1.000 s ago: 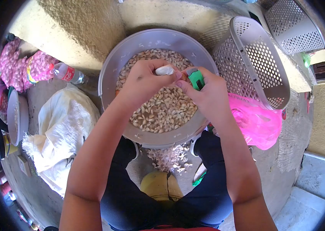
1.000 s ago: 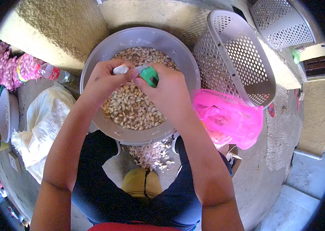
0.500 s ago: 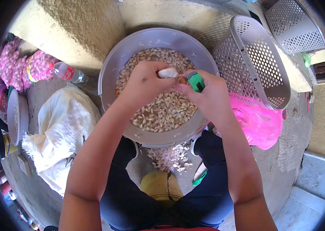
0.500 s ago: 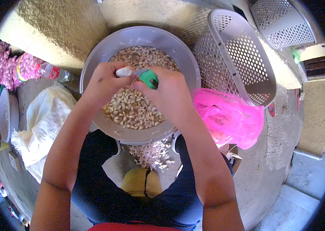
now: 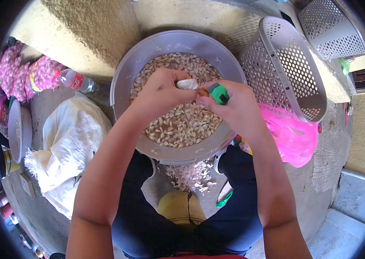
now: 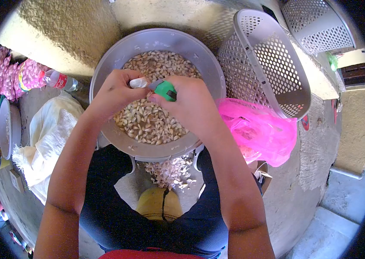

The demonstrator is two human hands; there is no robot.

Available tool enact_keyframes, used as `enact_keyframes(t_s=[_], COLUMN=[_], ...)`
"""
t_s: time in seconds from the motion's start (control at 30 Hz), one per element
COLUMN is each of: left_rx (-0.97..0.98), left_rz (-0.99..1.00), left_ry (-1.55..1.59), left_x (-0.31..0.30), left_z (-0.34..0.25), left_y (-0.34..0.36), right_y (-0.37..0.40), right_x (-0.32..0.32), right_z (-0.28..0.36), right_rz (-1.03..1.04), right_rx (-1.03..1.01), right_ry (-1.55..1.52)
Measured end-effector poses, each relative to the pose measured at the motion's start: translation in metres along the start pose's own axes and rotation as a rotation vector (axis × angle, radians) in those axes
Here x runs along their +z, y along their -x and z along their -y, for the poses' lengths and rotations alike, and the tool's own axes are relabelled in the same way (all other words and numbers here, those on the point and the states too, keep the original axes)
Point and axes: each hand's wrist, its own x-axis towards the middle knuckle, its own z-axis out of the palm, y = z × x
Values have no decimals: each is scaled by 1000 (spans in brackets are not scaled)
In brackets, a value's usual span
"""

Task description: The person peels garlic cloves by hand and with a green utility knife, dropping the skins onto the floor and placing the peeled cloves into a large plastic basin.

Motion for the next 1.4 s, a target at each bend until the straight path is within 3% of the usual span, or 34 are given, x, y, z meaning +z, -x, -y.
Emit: enact_keyframes(t_s=[0.13, 0.27, 0.47, 0.57, 0.93, 1.17, 1.4], left_rx=[-11, 1, -111, -135, -177, -82, -37], left_rz=[-20, -41, -42, -11, 57, 120, 116], left_ry=[-65, 76, 322, 337, 327, 419, 501], left_x=[1, 3, 2, 2, 1, -1, 3], left_z=[-12, 3, -4, -6, -6, -3, 7], left_y=[6, 2, 3, 4, 4, 6, 2], right_y=[0, -1, -6, -8, -8, -8, -7], right_x=[3, 3, -1, -1, 2, -1, 7], right_z=[-1, -1, 7, 7, 9, 7, 0], right_rz=[-20, -33, -114, -173, -185, -148, -136], right_rx=[-39, 8, 210, 218, 172, 212, 348], right_ry=[30, -39, -364, -433, -394, -503, -956])
